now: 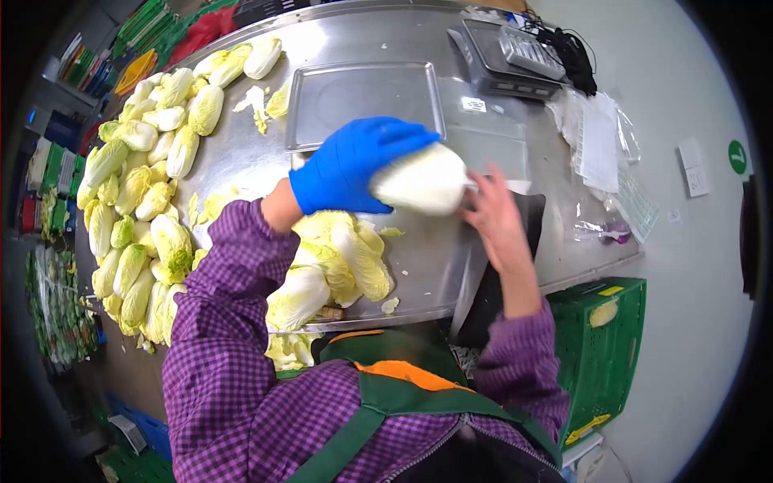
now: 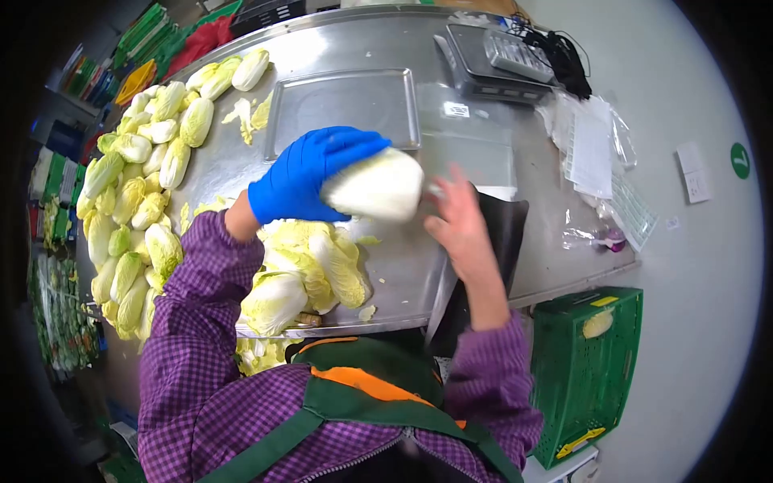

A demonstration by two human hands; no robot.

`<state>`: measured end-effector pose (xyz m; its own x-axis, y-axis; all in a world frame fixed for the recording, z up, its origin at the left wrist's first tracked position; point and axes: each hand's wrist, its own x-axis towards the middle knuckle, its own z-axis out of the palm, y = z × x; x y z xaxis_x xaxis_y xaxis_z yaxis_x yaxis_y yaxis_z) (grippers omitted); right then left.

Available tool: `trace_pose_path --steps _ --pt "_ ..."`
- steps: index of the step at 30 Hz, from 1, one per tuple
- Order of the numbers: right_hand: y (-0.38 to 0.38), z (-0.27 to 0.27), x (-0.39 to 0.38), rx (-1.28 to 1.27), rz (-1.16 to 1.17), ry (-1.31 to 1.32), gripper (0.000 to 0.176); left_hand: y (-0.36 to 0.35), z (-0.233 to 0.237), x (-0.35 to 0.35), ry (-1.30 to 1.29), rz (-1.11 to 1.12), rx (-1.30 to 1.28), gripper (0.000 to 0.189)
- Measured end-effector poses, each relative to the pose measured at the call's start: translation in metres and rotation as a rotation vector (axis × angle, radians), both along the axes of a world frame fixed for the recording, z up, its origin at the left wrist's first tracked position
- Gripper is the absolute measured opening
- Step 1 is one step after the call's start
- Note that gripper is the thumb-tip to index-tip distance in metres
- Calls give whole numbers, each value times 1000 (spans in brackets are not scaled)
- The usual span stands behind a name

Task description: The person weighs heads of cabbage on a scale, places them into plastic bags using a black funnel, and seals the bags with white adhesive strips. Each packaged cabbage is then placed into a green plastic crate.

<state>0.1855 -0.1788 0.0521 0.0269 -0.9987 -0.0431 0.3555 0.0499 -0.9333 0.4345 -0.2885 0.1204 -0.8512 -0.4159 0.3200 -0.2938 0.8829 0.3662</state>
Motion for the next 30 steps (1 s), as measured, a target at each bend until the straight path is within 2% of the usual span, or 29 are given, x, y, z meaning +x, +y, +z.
trace_pose_path --steps 1,2,3,4,5,6,7,8,9,10,11,13,15,16,18,20,21,22,23,24,25,26,27,28,29,30 --pt "-1 -1 16 34 -14 -177 80 19 15 -6 -17 38 -158 88" --pt "-3 -3 28 63 -20 -355 80 23 6 -1 225 100 -220 93" --pt "-3 -27 30 31 -30 -451 78 32 -2 0 441 266 -58 93" --pt "-1 -24 35 17 -19 -449 78 41 -15 2 654 427 104 93" --pt "4 -23 46 13 -40 -516 77 42 -46 9 708 465 474 96" --pt "12 -24 58 19 -62 -585 76 45 -85 8 881 380 1028 94" --pt "17 -27 71 38 -74 -606 77 58 -104 1 844 339 1297 88" --pt "23 -38 82 89 -123 -539 76 83 -106 -10 786 381 1295 81" --pt "24 -38 83 28 -103 -372 74 97 -104 -20 1185 297 1524 75" --pt "26 -36 83 -27 -84 -205 73 99 -98 -11 1190 298 1693 75" --pt "25 -35 77 -22 -73 -202 73 100 -98 -6 1163 310 1686 76" --pt "21 -26 64 -163 -103 566 65 101 -100 4 1148 329 1687 78" --pt "19 3 73 -190 -98 568 63 100 -100 11 901 381 1465 87" --pt "16 19 79 -221 -105 564 61 102 -99 13 904 375 1470 87" --pt "6 30 80 -286 -111 574 57 105 -95 16 782 393 1201 96" --pt "-6 34 73 -149 -3 276 51 104 -95 25 760 374 1171 101" --pt "-8 35 70 -150 -6 279 51 103 -93 32 750 246 1306 100" --pt "-10 37 66 -82 99 139 49 102 -92 37 736 115 1437 100" --pt "-11 39 63 -12 202 -4 48 103 -103 39 767 -21 1409 81" --pt "-10 41 63 58 305 -147 46 111 -91 32 885 173 1874 55" --pt "-8 42 67 38 329 -171 42 115 -106 26 874 183 1921 47" --pt "-5 38 66 37 329 -171 42 118 -120 24 862 194 1967 41" --pt "-3 30 62 74 393 29 41 125 -120 25 858 193 1966 41" --pt "-1 27 63 112 451 228 40 134 -121 27 1042 121 2056 42" --pt "5 21 71 236 416 256 34 146 -124 29 1240 57 2150 42" --pt "9 12 76 250 419 250 34 152 -124 32 1242 71 2162 42"
